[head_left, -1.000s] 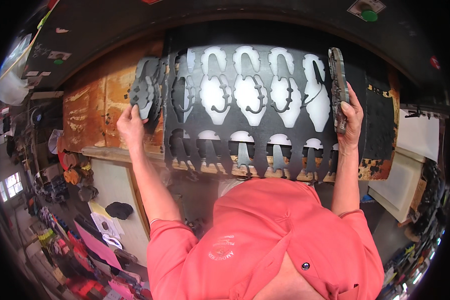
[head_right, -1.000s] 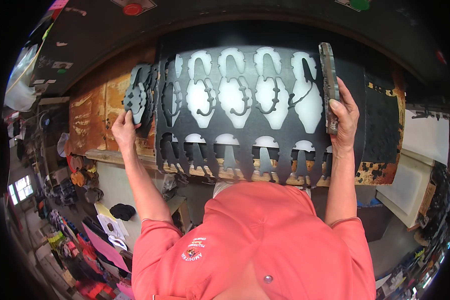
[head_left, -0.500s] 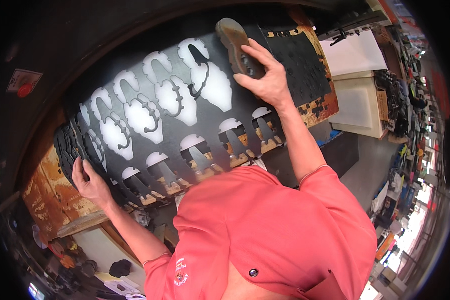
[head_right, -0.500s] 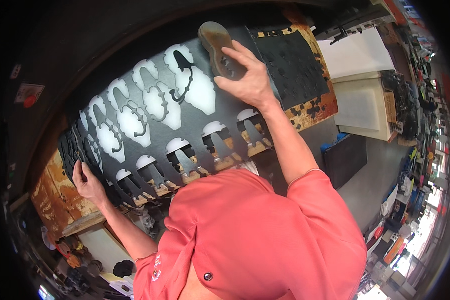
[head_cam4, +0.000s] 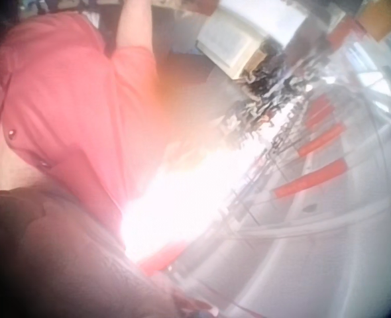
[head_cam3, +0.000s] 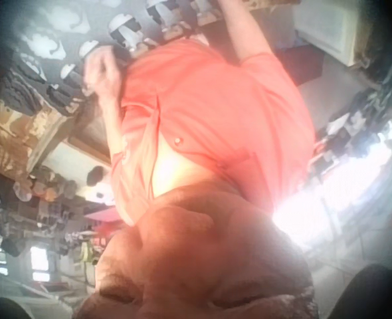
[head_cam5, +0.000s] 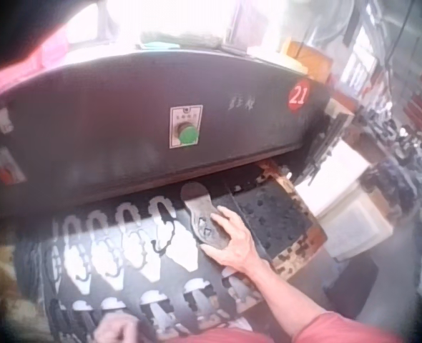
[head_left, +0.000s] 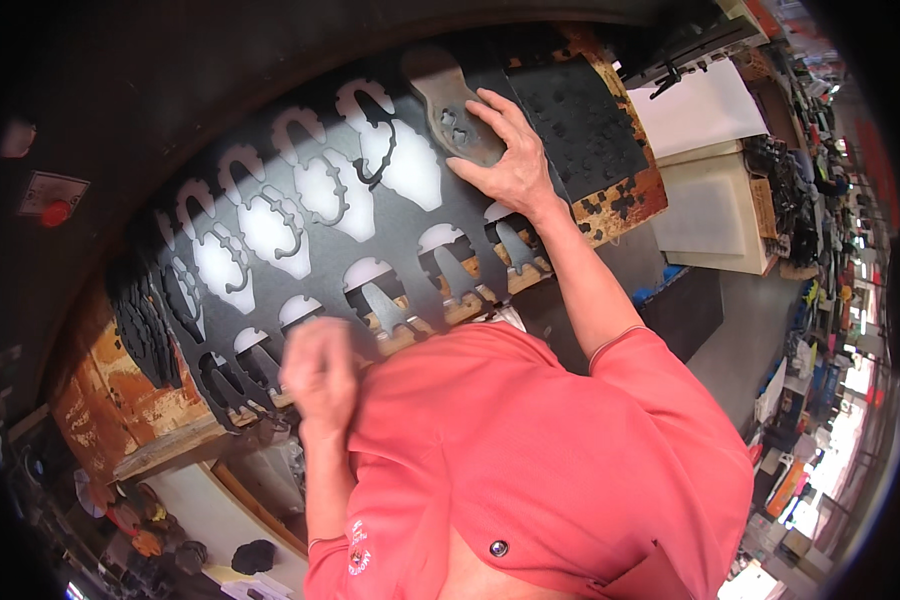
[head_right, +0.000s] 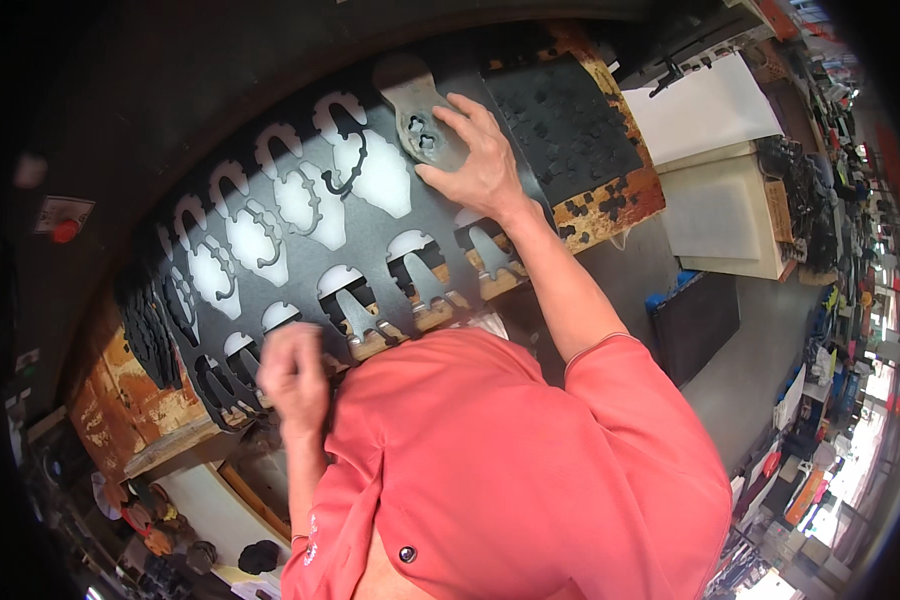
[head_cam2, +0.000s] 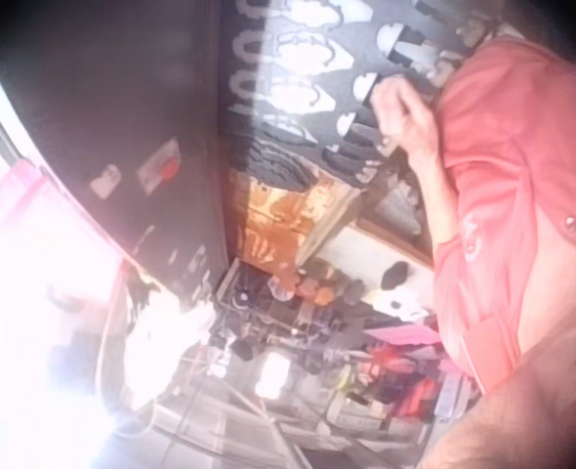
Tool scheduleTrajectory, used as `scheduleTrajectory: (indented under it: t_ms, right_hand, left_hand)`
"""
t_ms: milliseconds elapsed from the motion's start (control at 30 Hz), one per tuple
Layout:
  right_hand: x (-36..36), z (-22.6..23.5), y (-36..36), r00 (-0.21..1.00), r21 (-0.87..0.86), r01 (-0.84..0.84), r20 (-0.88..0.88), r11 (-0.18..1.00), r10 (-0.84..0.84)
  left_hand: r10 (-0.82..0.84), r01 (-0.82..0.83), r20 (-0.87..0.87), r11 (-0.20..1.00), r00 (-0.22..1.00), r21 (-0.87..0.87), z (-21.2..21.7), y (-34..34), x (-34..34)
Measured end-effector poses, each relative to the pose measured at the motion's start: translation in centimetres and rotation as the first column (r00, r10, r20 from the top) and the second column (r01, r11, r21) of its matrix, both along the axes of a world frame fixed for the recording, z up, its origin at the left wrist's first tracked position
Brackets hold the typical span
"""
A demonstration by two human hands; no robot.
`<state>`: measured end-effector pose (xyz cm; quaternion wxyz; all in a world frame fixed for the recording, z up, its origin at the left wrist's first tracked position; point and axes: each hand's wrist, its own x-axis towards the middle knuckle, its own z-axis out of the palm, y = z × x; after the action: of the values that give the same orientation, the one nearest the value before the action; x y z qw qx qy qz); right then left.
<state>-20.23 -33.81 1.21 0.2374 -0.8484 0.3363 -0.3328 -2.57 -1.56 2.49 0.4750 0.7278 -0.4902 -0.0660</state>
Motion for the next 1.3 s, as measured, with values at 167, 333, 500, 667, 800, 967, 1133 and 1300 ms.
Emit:
scheduleTrajectory:
  t_ms: [167,333,500,667,800,967,1133,1300]
  right_hand:
    - [0.0,-0.4,-0.7,0.999,0.043,-0.013,0.045,0.999,0.011]
    - [0.1,-0.4,-0.3,1.0,0.036,0.022,0.019,0.999,-0.023]
    - [-1.2,2.2,1.4,0.944,0.026,0.168,0.285,0.985,-0.168]
    - [0.5,7.3,2.3,0.831,-0.109,0.046,0.556,0.993,0.022]
    - [1.6,9.0,2.1,0.877,-0.216,-0.043,0.46,0.976,0.14]
    - [-4.0,3.6,7.4,0.917,-0.064,-0.041,0.393,0.997,0.063]
    - [-5.7,-1.7,10.7,0.983,-0.148,-0.094,0.143,0.985,0.115]
    - [-5.2,-2.5,10.1,0.986,-0.211,-0.127,0.082,0.969,0.147]
  left_hand:
    - [0.031,-0.041,0.157,0.997,0.987,0.06,-1.2,-1.7,-2.3]
    - [-0.025,0.007,0.296,0.998,0.955,0.062,-1.2,-1.6,-2.0]
    - [0.042,-0.038,0.308,0.999,0.95,-0.017,-1.6,-1.5,-2.2]
    - [0.084,-0.081,0.293,0.996,0.952,-0.023,-1.9,-1.3,-2.4]
    - [0.108,-0.105,0.253,0.994,0.961,-0.027,-1.7,-1.3,-2.7]
    - [0.147,-0.137,0.217,0.989,0.965,-0.06,-1.7,-1.1,-2.9]
    - [0.008,0.002,0.262,0.999,0.965,-0.038,-1.2,-0.8,-2.8]
    - [-0.04,0.027,0.31,0.999,0.95,0.046,-1.0,-0.7,-2.6]
